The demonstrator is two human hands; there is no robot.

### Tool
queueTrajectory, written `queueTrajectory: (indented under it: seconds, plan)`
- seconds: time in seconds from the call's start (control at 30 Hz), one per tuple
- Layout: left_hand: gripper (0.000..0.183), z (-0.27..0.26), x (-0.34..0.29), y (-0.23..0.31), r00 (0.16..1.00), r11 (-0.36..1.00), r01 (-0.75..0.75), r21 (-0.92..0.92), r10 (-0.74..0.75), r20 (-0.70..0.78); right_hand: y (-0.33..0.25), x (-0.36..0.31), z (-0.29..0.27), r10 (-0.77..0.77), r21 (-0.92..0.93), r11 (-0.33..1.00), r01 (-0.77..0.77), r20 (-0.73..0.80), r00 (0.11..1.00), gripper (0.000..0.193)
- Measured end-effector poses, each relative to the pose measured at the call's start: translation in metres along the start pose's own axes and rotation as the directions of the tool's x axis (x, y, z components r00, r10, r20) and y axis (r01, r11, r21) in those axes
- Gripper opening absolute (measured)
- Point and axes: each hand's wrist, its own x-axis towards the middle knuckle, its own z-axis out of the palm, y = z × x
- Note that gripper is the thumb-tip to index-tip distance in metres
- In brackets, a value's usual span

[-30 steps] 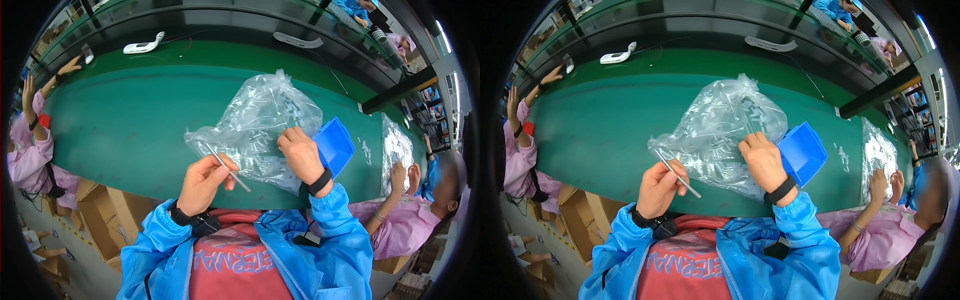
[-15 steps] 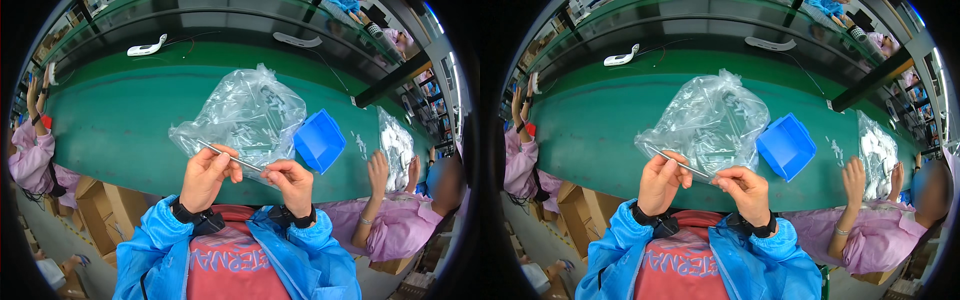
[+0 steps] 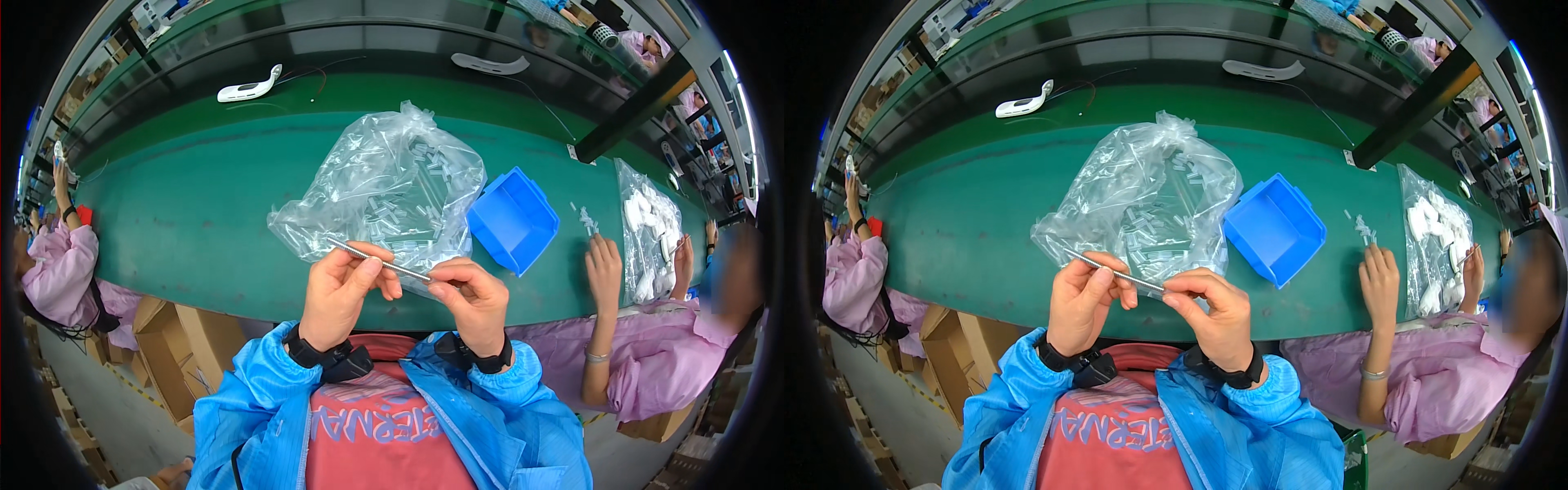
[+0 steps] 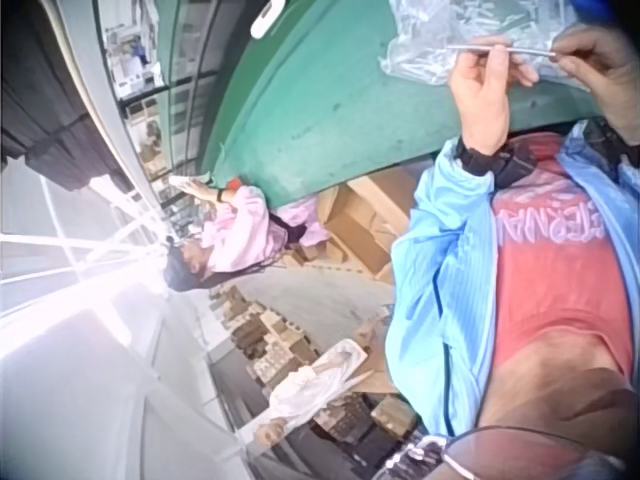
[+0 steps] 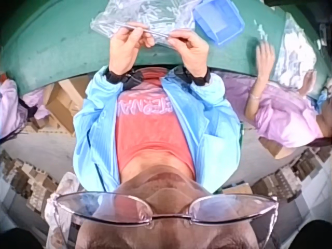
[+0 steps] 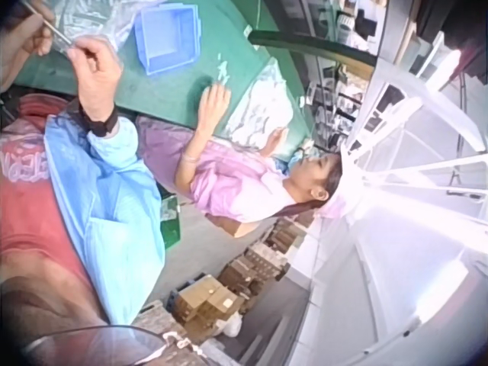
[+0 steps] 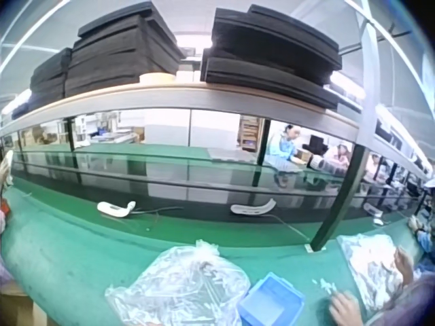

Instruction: Assembling small metal rods and plastic components at a factory workstation.

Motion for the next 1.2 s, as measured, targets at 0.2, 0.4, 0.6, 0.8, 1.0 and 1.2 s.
queueTrajectory:
  seconds: [0.2,0.4,0.6,0.8,1.0,1.2]
  plan:
    - [0.018,-0.003,-0.002,-0.001,0.999,0.999,-0.034,0.036,0.034,0.003,-0.005,0.003,0.003,-0.112,-0.180,0.977,0.114,0.020,0.993,0.015]
    - [0.016,-0.004,-0.002,0.002,0.995,0.986,-0.097,0.133,0.098,-0.002,-0.007,0.008,0.008,-0.251,-0.316,0.916,0.247,0.028,0.968,0.015]
    - [0.017,-0.006,-0.002,0.002,0.998,0.992,-0.060,0.111,0.059,0.015,-0.009,0.012,0.009,-0.309,-0.379,0.866,0.327,0.108,0.945,0.015]
    - [0.019,-0.008,-0.004,-0.004,1.000,0.998,-0.020,0.053,0.019,0.010,-0.010,0.016,0.014,-0.330,-0.390,0.852,0.349,0.119,0.937,0.016]
    - [0.021,-0.011,-0.004,-0.003,1.000,1.000,0.009,0.019,-0.008,-0.010,-0.015,0.014,0.009,-0.241,-0.412,0.872,0.265,0.109,0.964,0.017]
    - [0.020,-0.010,-0.006,-0.003,1.000,1.000,0.007,0.008,-0.007,-0.015,-0.010,0.014,0.011,-0.315,-0.408,0.851,0.331,0.109,0.943,0.016]
